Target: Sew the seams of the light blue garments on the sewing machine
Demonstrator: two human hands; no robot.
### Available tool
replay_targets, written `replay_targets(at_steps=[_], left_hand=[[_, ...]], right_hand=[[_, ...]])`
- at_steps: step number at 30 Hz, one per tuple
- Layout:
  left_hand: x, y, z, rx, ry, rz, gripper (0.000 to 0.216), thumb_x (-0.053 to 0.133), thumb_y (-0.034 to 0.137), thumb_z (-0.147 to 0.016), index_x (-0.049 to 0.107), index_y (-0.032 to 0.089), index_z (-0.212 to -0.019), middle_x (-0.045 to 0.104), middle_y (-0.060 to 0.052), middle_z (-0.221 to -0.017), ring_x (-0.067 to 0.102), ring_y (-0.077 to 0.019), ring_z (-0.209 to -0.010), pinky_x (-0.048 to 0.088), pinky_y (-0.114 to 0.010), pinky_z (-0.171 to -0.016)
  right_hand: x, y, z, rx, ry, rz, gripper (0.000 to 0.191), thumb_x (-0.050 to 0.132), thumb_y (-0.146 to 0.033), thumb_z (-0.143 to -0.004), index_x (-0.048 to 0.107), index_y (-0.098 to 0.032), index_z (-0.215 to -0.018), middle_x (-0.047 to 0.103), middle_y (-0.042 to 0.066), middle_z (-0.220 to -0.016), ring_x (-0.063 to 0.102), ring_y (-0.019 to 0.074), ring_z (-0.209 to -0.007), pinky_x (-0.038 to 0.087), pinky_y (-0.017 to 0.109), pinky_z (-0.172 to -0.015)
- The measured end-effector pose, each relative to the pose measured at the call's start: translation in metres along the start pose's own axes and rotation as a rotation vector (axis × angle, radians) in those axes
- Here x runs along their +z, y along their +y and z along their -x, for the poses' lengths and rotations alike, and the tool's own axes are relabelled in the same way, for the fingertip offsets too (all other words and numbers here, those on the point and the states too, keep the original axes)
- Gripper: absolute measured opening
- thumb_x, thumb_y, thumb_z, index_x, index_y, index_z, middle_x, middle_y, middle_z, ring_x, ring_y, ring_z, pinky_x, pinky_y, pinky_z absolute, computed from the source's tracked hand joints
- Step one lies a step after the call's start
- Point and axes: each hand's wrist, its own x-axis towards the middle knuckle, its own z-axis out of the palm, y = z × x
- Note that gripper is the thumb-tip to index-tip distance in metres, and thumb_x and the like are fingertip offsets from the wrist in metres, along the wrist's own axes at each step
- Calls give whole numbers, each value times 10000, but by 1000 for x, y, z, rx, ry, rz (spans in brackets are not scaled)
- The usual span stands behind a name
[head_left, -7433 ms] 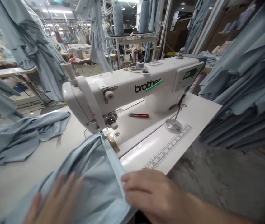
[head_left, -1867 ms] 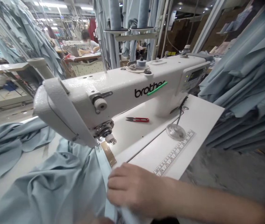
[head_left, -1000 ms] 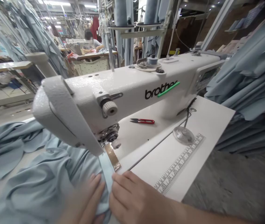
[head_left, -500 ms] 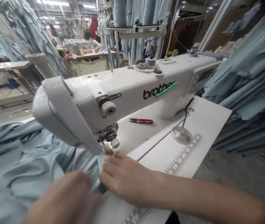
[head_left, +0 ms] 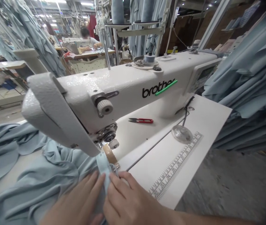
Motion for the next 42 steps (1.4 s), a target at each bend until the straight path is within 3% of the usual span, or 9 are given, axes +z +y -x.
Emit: replay_targets(at_steps=[4,7,11,18,24,31,38,40,42], left_hand=[[3,-5,-15,106,48,-115,541,289,420,-954,394,202,-1437,625,-21,-1319,592,-180,-1164,458,-286,-845],[-12,-8,-39,160,44,-182,413,280,304,-962,535,170,-1257,691,-39,-1188,632,-168,-1073,463,-269,-827],[-27,-9,-62,172,27,-240,356,295,224,-941,608,154,-1095,725,-46,-1073,661,-190,-976,477,-305,-786],[-23,-7,-58,103,0,-250,395,299,271,-974,602,125,-1181,697,-85,-1142,656,-207,-1012,508,-322,-793],[-36,4,-56,68,-32,-217,397,296,250,-980,619,80,-1136,684,-111,-1129,646,-219,-1050,547,-333,-854],[-35,17,-51,-25,-27,-135,346,373,286,-971,594,97,-1157,687,-92,-1099,650,-207,-1017,580,-334,-845],[-26,11,-60,-72,-33,-130,417,405,401,-951,549,128,-1232,670,-120,-1151,680,-235,-991,602,-371,-760],[-27,3,-50,-66,-44,-129,413,399,408,-957,553,163,-1251,665,-104,-1180,670,-241,-1028,598,-381,-796],[-34,-5,-21,-72,-72,-109,365,397,379,-963,583,225,-1236,653,-62,-1235,636,-238,-1113,576,-378,-880]], right_hand=[[0,9,-9,-19,-82,-27,182,460,-71,-889,640,-78,-864,699,159,-918,659,293,-938,532,409,-805],[0,16,-17,-37,-176,-41,207,433,-83,-927,639,-62,-924,688,156,-943,654,282,-903,504,437,-882],[3,19,-23,-25,-247,-73,202,430,-76,-946,629,-80,-908,671,135,-945,627,280,-972,431,447,-997],[1,19,-19,32,-360,-132,162,450,-119,-978,608,-85,-980,635,137,-1044,542,305,-1137,465,414,-953],[-11,20,-18,41,-495,-221,122,496,-77,-918,578,-67,-1008,593,162,-1130,502,309,-1181,455,409,-992],[-12,13,-1,100,-410,-217,265,424,-82,-975,552,-14,-1197,559,182,-1293,409,291,-1337,374,401,-1128],[-2,7,4,181,-347,-266,354,400,-99,-993,483,-31,-1331,496,164,-1408,359,250,-1392,356,371,-1157],[-13,16,7,182,-296,-272,427,357,-67,-986,405,-43,-1410,439,166,-1463,308,236,-1425,388,385,-1138],[-33,39,20,227,-240,-241,486,323,-27,-970,359,-84,-1452,409,147,-1493,299,216,-1433,417,425,-1116]])
